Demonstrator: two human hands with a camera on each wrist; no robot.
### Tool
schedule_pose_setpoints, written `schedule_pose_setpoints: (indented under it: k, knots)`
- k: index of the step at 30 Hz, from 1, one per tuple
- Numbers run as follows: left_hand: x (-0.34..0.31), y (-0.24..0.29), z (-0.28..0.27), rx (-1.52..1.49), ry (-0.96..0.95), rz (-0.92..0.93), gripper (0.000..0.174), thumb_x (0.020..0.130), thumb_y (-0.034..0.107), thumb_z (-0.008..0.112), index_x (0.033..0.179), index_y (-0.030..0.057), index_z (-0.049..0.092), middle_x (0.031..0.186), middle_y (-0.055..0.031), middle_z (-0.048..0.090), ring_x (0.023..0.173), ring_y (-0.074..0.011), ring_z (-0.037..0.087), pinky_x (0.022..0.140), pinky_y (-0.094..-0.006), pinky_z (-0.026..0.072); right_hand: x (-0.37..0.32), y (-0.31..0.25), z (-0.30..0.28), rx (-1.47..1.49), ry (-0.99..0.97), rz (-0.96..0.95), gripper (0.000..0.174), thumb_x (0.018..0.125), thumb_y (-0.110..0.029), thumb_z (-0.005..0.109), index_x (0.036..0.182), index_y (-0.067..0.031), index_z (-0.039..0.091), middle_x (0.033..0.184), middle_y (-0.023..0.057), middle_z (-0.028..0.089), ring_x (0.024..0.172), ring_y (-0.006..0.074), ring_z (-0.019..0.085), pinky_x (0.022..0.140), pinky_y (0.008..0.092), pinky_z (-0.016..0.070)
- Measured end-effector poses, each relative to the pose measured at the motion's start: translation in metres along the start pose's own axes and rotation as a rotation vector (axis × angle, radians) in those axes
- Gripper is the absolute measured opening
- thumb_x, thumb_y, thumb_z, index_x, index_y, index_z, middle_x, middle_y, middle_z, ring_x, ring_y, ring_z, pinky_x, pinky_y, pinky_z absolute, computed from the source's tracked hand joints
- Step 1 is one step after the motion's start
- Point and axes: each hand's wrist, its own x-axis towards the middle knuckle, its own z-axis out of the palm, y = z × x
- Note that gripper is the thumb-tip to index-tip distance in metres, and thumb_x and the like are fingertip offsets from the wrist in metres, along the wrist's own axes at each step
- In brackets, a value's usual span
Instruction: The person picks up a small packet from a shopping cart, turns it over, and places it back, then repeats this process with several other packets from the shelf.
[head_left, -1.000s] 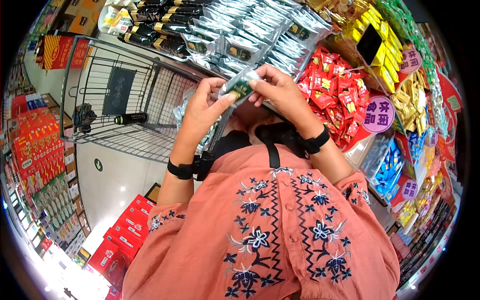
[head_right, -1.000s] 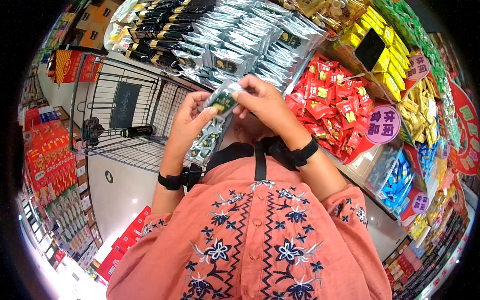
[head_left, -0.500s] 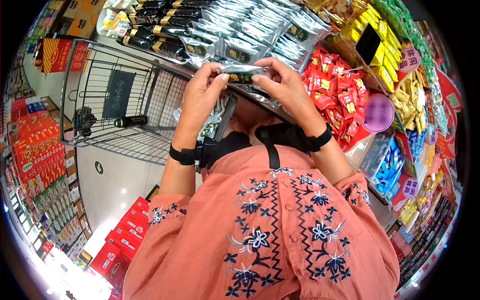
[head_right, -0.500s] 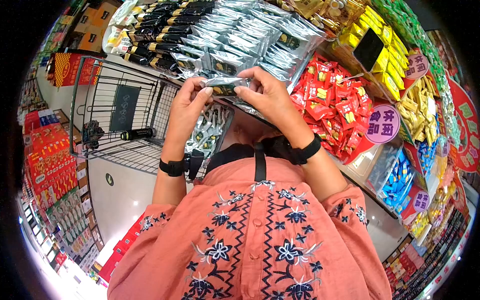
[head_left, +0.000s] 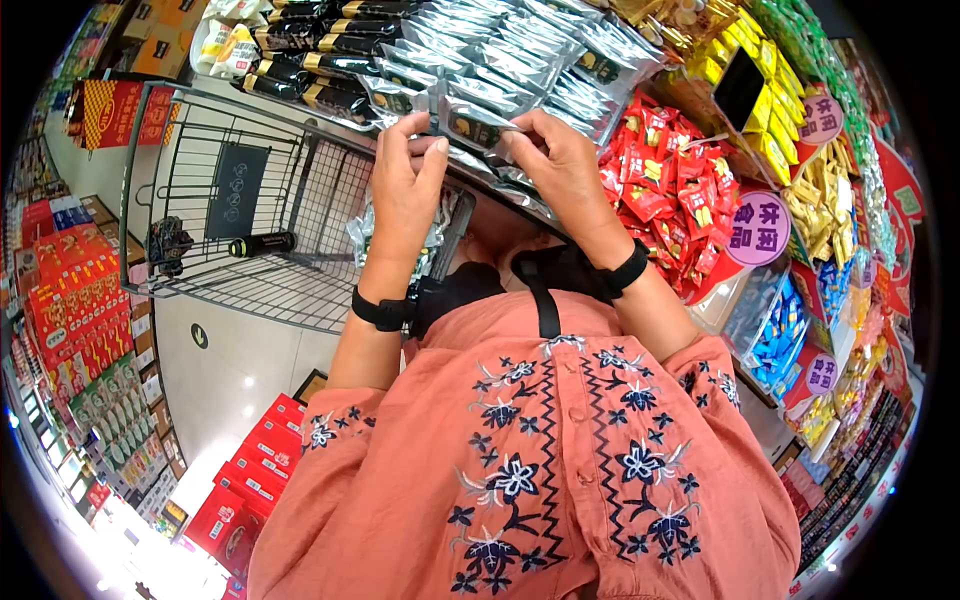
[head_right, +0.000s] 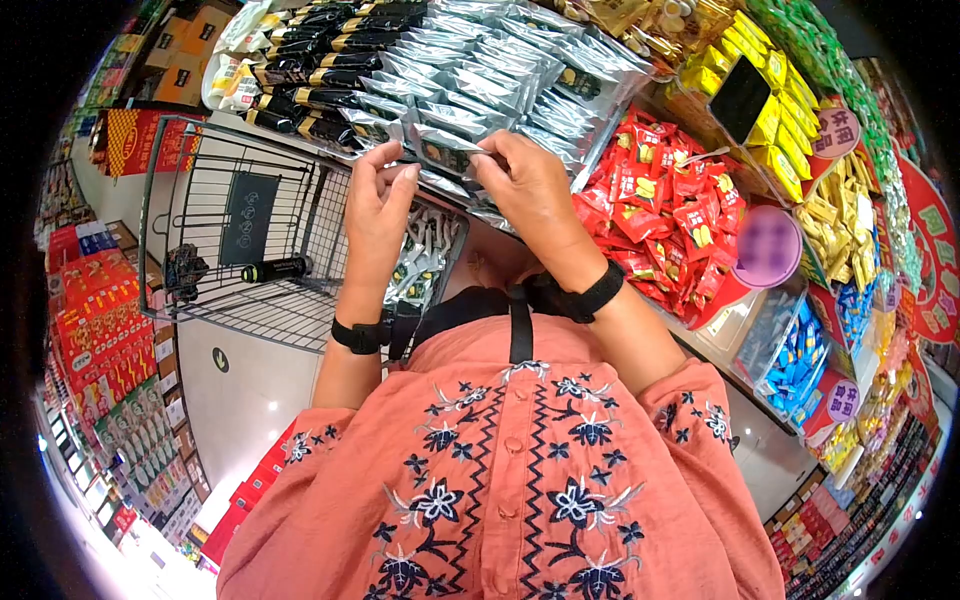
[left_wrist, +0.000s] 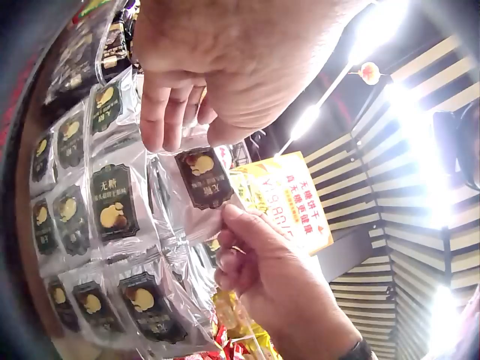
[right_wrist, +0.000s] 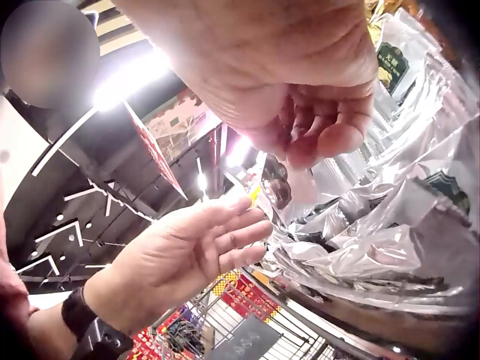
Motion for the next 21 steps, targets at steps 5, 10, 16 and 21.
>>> schedule_pose_setpoints:
  k: [5, 10, 16, 21]
  knots:
    - [-0.004, -0.008, 0.002, -0.007, 0.011, 0.008, 0.034, 0.1, 0.012, 0.066, 0.13, -0.0033, 0.058, 0.124, -0.0165, 0.061, 0.102, -0.0197, 0.068, 0.085, -0.0302, 0.058, 0.003, 0.003, 0.003, -0.038, 0.029, -0.046, 0.011, 0.093, -0.012, 0.071, 0.097, -0.0024, 0.07, 0.082, 0.0149, 0.068, 0.072, 0.0296, 0.067, 0.066, 0.0373, 0.0512]
    - [-0.008, -0.008, 0.007, -0.025, -0.027, -0.013, 0.037, 0.101, 0.012, 0.066, 0.134, -0.0034, 0.056, 0.126, -0.0136, 0.063, 0.108, -0.0155, 0.065, 0.09, -0.0284, 0.0544, 0.005, 0.004, 0.009, -0.087, 0.046, -0.047, 0.01, 0.093, -0.012, 0.072, 0.098, -0.0032, 0.07, 0.083, 0.0149, 0.069, 0.072, 0.0306, 0.067, 0.066, 0.0381, 0.0513]
    - [-0.009, 0.0, 0.014, 0.023, -0.065, 0.026, 0.039, 0.101, 0.01, 0.066, 0.136, -0.0023, 0.057, 0.127, -0.0137, 0.063, 0.108, -0.0172, 0.066, 0.086, -0.0274, 0.0561, 0.006, 0.01, 0.013, -0.041, 0.045, 0.0, 0.011, 0.092, -0.013, 0.072, 0.097, -0.0032, 0.069, 0.082, 0.0152, 0.068, 0.072, 0.032, 0.067, 0.066, 0.039, 0.0512]
    - [-0.008, 0.002, 0.017, 0.024, -0.056, 0.053, 0.039, 0.1, 0.01, 0.067, 0.137, -0.0018, 0.057, 0.127, -0.0144, 0.062, 0.107, -0.0174, 0.066, 0.087, -0.0281, 0.056, 0.008, 0.007, 0.012, -0.097, 0.08, -0.062, 0.011, 0.093, -0.013, 0.072, 0.097, -0.0028, 0.068, 0.082, 0.0157, 0.067, 0.073, 0.0333, 0.066, 0.066, 0.0398, 0.0511]
